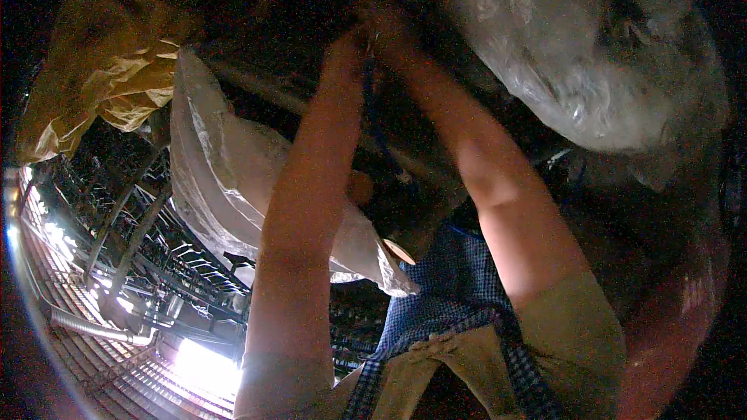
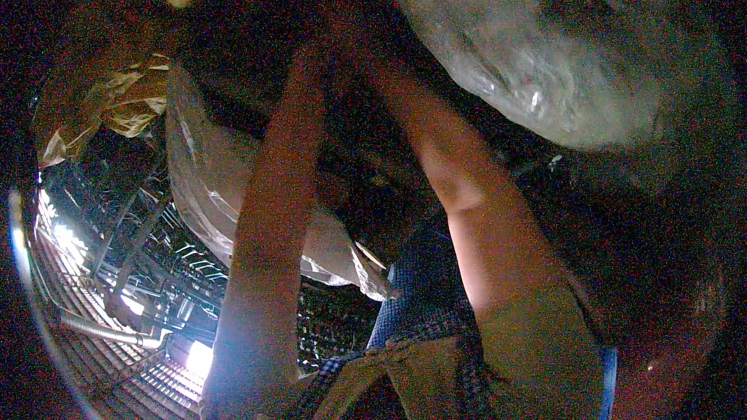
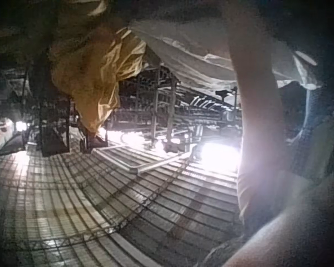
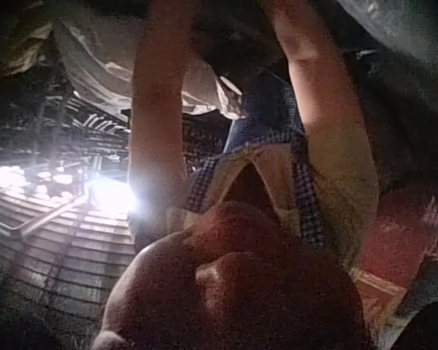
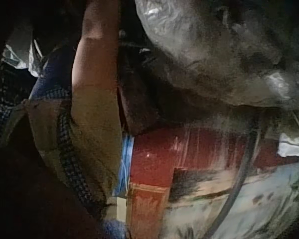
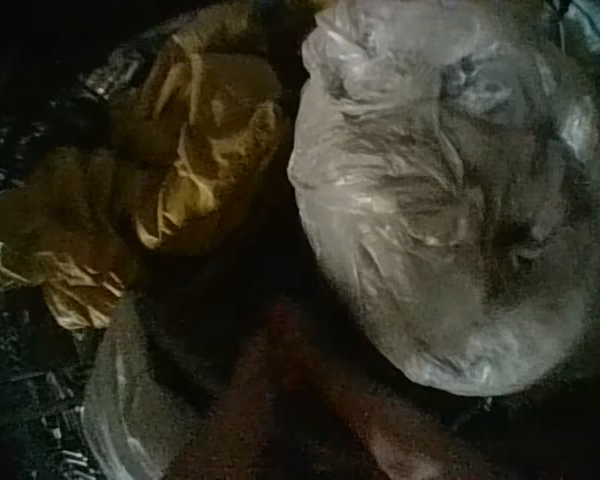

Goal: The recorder is tying and inspecting large bags of materials in a factory warehouse.

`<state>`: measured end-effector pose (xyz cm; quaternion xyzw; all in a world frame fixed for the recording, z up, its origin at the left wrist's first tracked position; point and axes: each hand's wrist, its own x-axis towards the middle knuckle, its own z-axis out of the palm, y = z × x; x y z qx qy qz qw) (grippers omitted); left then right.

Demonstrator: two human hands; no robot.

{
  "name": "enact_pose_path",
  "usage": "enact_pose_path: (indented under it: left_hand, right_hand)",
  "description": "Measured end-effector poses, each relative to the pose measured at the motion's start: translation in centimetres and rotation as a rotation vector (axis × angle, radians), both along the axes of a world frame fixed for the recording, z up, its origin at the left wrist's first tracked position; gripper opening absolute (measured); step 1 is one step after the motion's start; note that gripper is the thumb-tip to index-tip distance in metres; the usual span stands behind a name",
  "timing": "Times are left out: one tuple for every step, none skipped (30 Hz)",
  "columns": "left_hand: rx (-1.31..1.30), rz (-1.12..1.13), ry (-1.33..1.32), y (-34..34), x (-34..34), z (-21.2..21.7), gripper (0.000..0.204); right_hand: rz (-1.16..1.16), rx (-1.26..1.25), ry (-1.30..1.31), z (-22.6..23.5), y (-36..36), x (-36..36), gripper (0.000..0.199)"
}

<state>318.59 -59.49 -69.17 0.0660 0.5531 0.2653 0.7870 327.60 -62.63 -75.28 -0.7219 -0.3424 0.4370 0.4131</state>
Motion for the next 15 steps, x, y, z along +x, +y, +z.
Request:
enact_pose_path:
  left_hand:
    - [-0.011,0.005,-0.030,-0.4,-0.5,0.0,0.033]
    - [-0.028,0.004,-0.083,-0.7,-1.0,0.0,0.033]
    - [-0.046,0.000,-0.136,-1.1,-1.6,0.0,0.034]
    - [-0.065,-0.006,-0.202,-1.4,-2.1,0.0,0.034]
    - [-0.076,-0.032,-0.315,-1.6,-2.6,0.1,0.035]
    - [-0.085,-0.060,-0.427,-1.9,-2.9,0.3,0.036]
    - [-0.092,-0.091,-0.533,-2.1,-3.2,0.7,0.036]
    - [-0.114,-0.082,-0.456,-2.3,-3.2,1.2,0.037]
    - [-0.127,-0.075,-0.384,-2.4,-3.0,1.8,0.038]
    - [-0.173,-0.042,-0.152,-2.4,-2.6,2.5,0.038]
    - [-0.161,-0.057,-0.236,-2.6,-2.6,3.7,0.038]
    - [-0.143,-0.072,-0.323,-2.3,-2.5,4.9,0.039]
    - [-0.138,-0.063,-0.313,-1.9,-1.9,5.8,0.039]
    - [-0.133,-0.055,-0.302,-1.7,-1.3,6.6,0.040]
    - [-0.145,-0.024,-0.192,-1.6,-0.4,6.8,0.041]
  right_hand:
    - [0.013,-0.004,-0.063,-0.1,0.1,0.2,0.038]
    - [0.006,0.034,0.105,0.1,0.2,0.1,0.038]
    - [0.001,0.067,0.281,0.4,0.5,-0.2,0.038]
    - [-0.036,0.060,0.437,1.0,0.6,-0.5,0.038]
    - [-0.091,0.071,0.524,1.7,0.9,-0.8,0.038]
    - [-0.175,0.036,0.599,2.8,0.5,-1.5,0.039]
    - [-0.261,-0.053,0.690,3.9,0.2,-2.1,0.039]
    - [-0.320,-0.058,0.629,5.0,-0.2,-2.7,0.039]
    - [-0.375,-0.107,0.574,5.9,-0.3,-2.8,0.039]
    - [-0.382,-0.157,0.572,6.5,-0.3,-2.6,0.040]
    - [-0.388,-0.208,0.570,7.0,-0.4,-2.4,0.041]
    - [-0.345,-0.250,0.615,7.1,-0.2,-1.5,0.043]
    - [-0.298,-0.205,0.830,7.0,0.0,-0.4,0.044]
    - [-0.248,-0.184,1.041,6.9,0.2,0.5,0.046]
    - [-0.188,-0.066,1.419,6.7,0.0,2.1,0.047]
